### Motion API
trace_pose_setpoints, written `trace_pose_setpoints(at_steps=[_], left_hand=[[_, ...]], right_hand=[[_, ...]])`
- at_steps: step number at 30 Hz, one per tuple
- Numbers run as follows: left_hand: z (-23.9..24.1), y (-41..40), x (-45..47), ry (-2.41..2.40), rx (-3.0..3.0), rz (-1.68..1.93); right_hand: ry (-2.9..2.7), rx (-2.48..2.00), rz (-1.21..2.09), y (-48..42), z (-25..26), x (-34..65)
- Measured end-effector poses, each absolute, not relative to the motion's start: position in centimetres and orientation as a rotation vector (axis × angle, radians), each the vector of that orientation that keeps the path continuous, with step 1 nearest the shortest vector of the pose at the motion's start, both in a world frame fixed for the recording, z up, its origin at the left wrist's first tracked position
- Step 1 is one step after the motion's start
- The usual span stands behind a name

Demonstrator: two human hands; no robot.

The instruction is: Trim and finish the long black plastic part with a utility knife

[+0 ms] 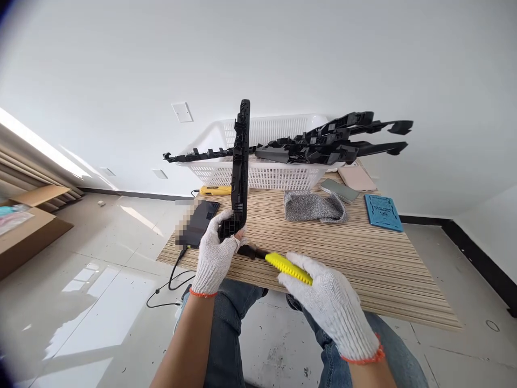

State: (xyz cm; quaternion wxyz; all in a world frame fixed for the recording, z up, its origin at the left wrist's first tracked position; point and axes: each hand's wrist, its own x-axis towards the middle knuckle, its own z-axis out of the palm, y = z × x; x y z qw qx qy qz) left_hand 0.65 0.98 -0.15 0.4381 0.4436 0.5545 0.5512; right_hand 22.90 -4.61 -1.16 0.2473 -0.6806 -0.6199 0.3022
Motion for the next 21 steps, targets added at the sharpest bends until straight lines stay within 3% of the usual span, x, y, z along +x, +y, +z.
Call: trace_pose_setpoints(at_steps=[4,14,21], left_hand=[[0.0,0.9,0.5,1.437,1.145,1.349],[0.5,0.2,0.7,1.286,1.164,1.293],[0.3,0.4,-0.1,1.317,1.19,1.4]], right_hand=[[-1.49,-1.892,0.732,-4.5,-1.7,22.4],[-1.507,-1.717,1.254,-4.7,0.2,23.1],[-1.47,-1.701,1.331,-4.4,0.6,23.2]])
